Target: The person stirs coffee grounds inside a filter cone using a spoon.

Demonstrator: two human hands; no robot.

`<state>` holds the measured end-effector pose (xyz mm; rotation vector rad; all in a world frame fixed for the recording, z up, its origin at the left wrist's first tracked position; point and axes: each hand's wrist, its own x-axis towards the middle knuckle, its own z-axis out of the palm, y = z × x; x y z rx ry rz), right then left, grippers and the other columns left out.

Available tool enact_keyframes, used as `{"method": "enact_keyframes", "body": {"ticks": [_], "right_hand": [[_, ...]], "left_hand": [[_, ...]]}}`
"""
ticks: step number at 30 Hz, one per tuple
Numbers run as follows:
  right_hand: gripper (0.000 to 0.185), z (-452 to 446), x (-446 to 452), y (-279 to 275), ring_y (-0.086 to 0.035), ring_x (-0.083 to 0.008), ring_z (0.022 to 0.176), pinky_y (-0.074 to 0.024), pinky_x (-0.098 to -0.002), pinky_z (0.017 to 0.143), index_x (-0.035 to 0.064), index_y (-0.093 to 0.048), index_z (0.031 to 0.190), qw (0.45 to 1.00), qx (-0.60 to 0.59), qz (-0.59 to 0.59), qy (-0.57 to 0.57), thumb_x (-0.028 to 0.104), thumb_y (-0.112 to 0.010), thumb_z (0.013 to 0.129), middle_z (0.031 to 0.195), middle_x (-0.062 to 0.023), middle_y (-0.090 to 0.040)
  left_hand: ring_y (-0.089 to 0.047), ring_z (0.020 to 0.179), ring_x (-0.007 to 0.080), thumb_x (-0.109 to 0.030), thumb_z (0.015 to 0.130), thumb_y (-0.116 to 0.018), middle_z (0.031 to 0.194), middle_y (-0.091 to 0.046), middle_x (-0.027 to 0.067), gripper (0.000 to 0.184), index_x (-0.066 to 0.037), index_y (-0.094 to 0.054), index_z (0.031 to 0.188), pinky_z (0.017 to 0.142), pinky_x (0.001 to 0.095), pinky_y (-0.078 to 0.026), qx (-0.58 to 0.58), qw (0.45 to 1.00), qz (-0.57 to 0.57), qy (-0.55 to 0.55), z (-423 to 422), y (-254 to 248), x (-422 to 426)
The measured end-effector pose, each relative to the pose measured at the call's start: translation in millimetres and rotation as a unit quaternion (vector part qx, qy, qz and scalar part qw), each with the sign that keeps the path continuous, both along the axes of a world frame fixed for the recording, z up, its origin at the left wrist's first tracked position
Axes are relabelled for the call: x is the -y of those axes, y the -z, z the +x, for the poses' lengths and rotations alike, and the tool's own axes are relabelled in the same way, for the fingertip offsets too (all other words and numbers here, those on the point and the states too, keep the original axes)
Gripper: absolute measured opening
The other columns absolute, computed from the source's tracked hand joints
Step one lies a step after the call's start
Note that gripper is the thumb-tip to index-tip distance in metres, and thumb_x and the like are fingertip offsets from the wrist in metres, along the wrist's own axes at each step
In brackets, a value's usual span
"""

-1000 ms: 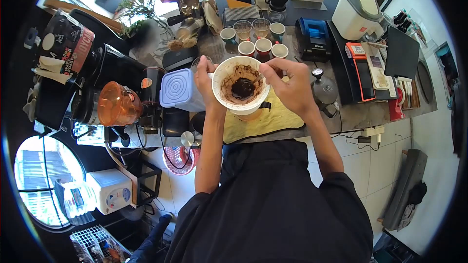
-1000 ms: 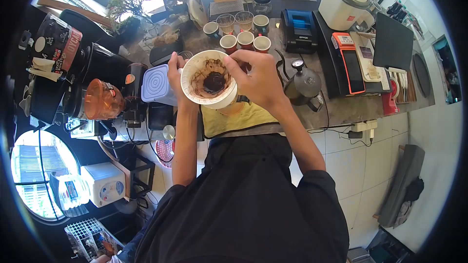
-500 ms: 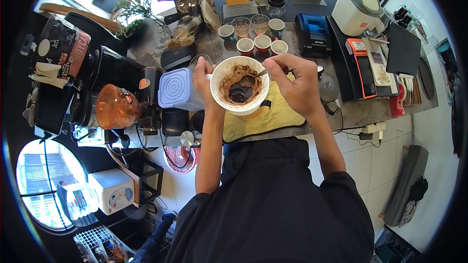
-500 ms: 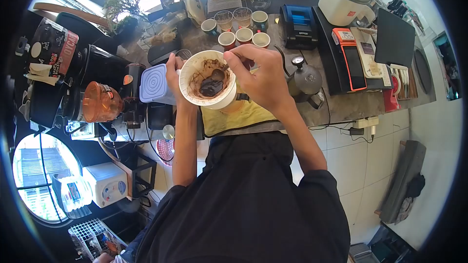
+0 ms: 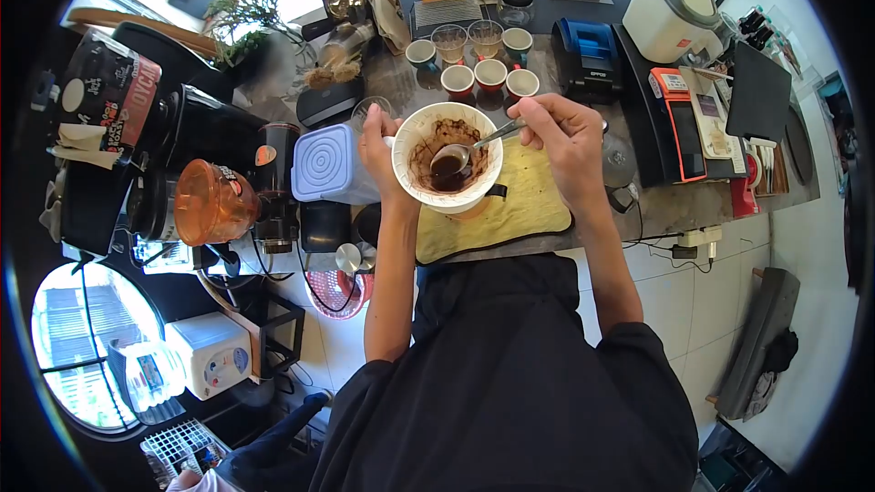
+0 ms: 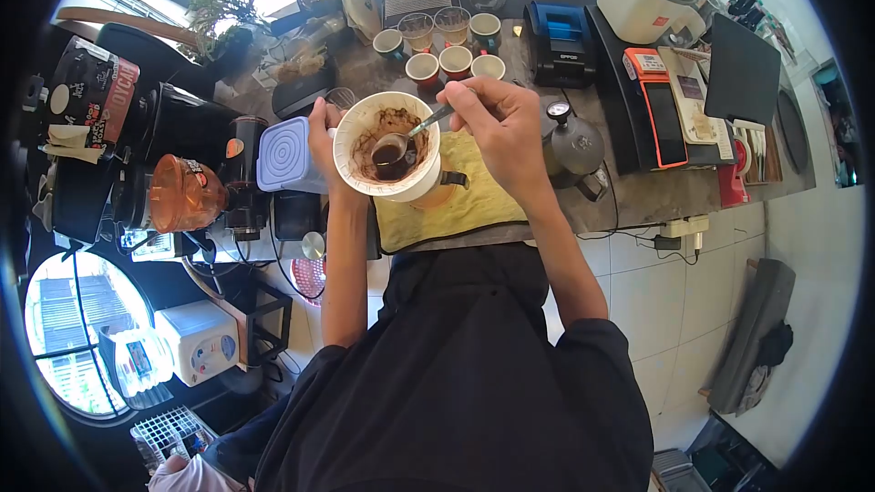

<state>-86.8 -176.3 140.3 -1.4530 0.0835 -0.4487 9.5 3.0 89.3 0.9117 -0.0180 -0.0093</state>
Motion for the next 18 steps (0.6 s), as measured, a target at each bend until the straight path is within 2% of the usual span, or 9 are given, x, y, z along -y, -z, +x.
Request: {"method": "enact_keyframes", "body": {"ticks": [3,7,9,12,16,18], "right_hand": [[0.018,-3.5,-1.0,-17.6,-0.054,-0.0038,0.063,-0.0396,-0.0199,0.057,-0.0025,-0.072,0.089,1.000,0.027,-0.004,0.011,0.013,-0.064,0.093,0.066,0.0003,-0.061],[0.017,-0.9,0.5,-13.2,-0.055,-0.0050,0.064,-0.0417,-0.0211,0.059,-0.0031,-0.072,0.090,0.998,0.026,-0.053,0.016,0.012,-0.066,0.091,0.068,-0.0016,-0.063],[0.016,1.3,0.9,-7.6,-0.056,-0.0058,0.064,-0.0431,-0.0222,0.059,-0.0033,-0.071,0.091,0.985,0.019,-0.165,0.034,0.012,-0.066,0.091,0.069,-0.0035,-0.064],[0.017,2.6,-0.2,0.3,-0.056,-0.0063,0.063,-0.0437,-0.0226,0.060,-0.0029,-0.071,0.091,0.975,0.024,-0.218,0.027,0.013,-0.066,0.090,0.069,-0.0045,-0.065],[0.019,2.0,-4.1,7.8,-0.053,-0.0051,0.061,-0.0415,-0.0222,0.058,-0.0029,-0.071,0.090,0.980,-0.015,-0.199,0.011,0.015,-0.065,0.091,0.067,-0.0024,-0.064],[0.020,3.8,-1.1,13.6,-0.051,-0.0038,0.061,-0.0385,-0.0215,0.056,-0.0026,-0.071,0.088,0.992,-0.053,-0.117,-0.009,0.016,-0.064,0.092,0.065,-0.0004,-0.061]], "left_hand": [[-0.031,0.048,0.0088,-0.023,0.101,-0.044,0.054,-0.026,-0.0039,0.045,-0.018,-0.027,0.060,0.049,0.0274,-0.031,-0.013,1.000,0.004,-0.016,-1.0,-4.8,2.8],[-0.030,0.047,0.0081,-0.023,0.101,-0.044,0.055,-0.025,-0.0043,0.044,-0.017,-0.027,0.061,0.047,0.0266,-0.030,-0.015,1.000,0.004,-0.012,-0.1,-5.2,3.1],[-0.029,0.047,0.0078,-0.022,0.101,-0.045,0.055,-0.025,-0.0045,0.044,-0.017,-0.028,0.061,0.047,0.0262,-0.029,-0.014,1.000,0.001,-0.010,-0.1,-5.5,3.5],[-0.028,0.047,0.0072,-0.022,0.100,-0.046,0.055,-0.025,-0.0047,0.043,-0.017,-0.028,0.061,0.046,0.0256,-0.028,0.002,1.000,0.019,-0.009,-1.8,-6.6,5.1],[-0.026,0.050,0.0055,-0.024,0.099,-0.050,0.057,-0.024,-0.0055,0.044,-0.017,-0.029,0.062,0.046,0.0253,-0.025,0.007,1.000,0.012,-0.015,-4.3,-9.3,6.8],[-0.026,0.049,0.0055,-0.024,0.099,-0.050,0.057,-0.024,-0.0055,0.044,-0.017,-0.028,0.061,0.046,0.0254,-0.025,0.013,1.000,0.016,-0.014,-4.2,-10.0,6.5]]}}
